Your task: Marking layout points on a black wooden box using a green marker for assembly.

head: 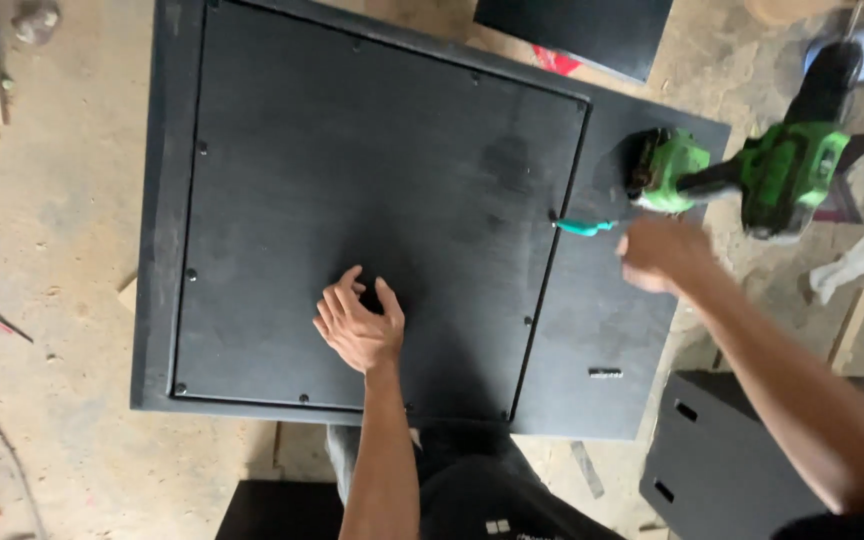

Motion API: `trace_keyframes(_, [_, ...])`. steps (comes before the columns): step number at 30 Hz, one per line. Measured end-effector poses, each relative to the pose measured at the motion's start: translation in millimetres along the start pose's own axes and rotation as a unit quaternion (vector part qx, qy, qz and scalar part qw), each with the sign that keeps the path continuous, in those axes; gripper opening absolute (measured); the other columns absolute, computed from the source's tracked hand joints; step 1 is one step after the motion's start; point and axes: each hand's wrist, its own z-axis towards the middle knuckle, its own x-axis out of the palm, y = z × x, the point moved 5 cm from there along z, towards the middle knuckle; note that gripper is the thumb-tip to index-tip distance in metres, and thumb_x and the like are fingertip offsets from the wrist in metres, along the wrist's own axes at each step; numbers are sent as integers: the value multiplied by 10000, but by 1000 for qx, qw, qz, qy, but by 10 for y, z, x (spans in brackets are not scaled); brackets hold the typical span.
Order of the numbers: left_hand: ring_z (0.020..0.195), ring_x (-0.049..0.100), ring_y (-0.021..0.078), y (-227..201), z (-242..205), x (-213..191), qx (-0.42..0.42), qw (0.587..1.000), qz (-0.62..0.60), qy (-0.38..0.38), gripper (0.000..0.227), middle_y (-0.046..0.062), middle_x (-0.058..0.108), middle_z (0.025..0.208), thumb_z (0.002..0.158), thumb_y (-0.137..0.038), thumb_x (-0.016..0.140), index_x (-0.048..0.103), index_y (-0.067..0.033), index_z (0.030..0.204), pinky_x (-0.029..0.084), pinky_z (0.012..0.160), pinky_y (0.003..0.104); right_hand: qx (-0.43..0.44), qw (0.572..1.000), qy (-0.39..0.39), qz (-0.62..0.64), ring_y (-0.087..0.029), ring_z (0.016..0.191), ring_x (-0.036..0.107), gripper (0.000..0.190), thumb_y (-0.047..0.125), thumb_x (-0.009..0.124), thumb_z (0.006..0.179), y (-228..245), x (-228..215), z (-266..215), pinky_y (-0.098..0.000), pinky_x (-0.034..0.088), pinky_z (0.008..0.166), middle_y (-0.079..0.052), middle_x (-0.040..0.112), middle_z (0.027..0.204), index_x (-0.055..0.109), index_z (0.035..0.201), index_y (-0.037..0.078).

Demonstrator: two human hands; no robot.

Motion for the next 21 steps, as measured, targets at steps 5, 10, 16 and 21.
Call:
trace_keyframes(5, [761,511,213,-30,2,-11,2,1000,8,-12,332,-48,484,874,862,-256,712,657,-199,1185,428,713,385,-144,981,49,125,-478,1197,657,484,282,486,956,448,210,-255,-567,520,1048,-211,724,1275,647,1410,321])
trace_keyframes(10, [757,525,204,-14,-12,30,2,999,0,-38,333,-46,493,857,826,-257,717,663,-202,1150,422,711,378,-125,955,-269,2,-383,1189,651,625,504,781,834,77,-95,50,-457,574,996,-121,642,1259,678,1360,182])
trace_keyframes(16, [759,536,192,-14,-13,32,13,999,5,-48,328,-54,499,853,823,-263,720,658,-213,1141,439,708,368,-51,946,-276,162,-463,877,725,476,523,583,1008,105,638,682,-610,563,850,-190,746,898,581,1323,167])
trace_keyframes(21, [751,532,184,-33,3,11,9,999,-3,-46,320,-56,499,854,833,-253,706,660,-211,1147,429,702,361,-51,944,-192,265,-426,673,744,662,410,436,1020,184,-78,-16,-559,597,690,-233,717,976,372,1572,50])
